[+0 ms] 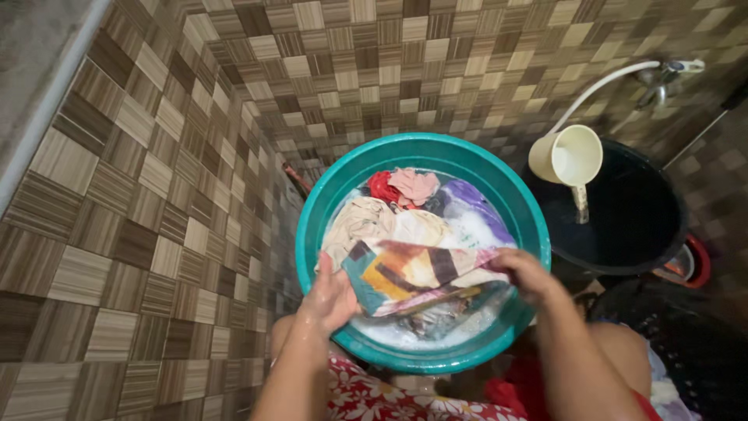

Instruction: The person washes clothes in a basin filled with soapy water by hand, scrubbing various garments and then wringing them out.

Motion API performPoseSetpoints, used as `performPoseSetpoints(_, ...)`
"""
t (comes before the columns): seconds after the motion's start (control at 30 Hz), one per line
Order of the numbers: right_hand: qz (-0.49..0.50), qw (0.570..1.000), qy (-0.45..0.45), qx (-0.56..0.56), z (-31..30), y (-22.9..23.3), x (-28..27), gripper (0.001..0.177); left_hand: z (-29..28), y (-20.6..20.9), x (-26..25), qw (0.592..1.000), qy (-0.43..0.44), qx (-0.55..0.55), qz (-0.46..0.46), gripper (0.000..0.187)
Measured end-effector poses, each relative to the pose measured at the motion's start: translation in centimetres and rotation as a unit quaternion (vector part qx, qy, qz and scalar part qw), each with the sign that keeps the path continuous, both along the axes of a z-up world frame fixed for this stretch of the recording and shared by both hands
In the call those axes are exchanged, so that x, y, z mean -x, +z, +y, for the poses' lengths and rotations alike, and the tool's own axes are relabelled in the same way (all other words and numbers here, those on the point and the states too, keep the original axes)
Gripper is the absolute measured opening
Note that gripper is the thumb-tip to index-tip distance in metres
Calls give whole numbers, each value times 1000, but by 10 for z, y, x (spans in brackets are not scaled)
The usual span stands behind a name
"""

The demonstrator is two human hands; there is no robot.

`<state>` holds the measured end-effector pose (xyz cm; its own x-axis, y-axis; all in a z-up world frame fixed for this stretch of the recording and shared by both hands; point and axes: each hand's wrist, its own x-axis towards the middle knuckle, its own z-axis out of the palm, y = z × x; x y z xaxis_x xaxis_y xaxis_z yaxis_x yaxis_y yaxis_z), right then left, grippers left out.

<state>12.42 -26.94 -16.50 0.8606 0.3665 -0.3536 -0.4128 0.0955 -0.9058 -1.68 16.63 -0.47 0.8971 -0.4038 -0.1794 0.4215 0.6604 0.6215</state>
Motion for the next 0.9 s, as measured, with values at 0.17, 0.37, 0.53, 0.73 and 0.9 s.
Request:
performPoseSetpoints(0.17,106,992,-71,12,18,66,6,25,1,-46,5,983,71,162,47,112)
performPoseSetpoints(0.37,-124,957,-46,257,67,52,8,41,-57,-170,-20,955,64,-129,261,69)
performPoseSetpoints(0.53,-171,911,-30,375,80,30,37,53,-73,-230,-11,931,42,-301,204,46)
performPoseSetpoints(0.73,-296,827,-14,478,131,63,92,69,-95,-234,-19,591,-276,-745,-139,51)
performPoseSetpoints(0.9,-463,837,-80,282,164,73,121,64,-113,-119,-53,766,-37,-613,-188,35)
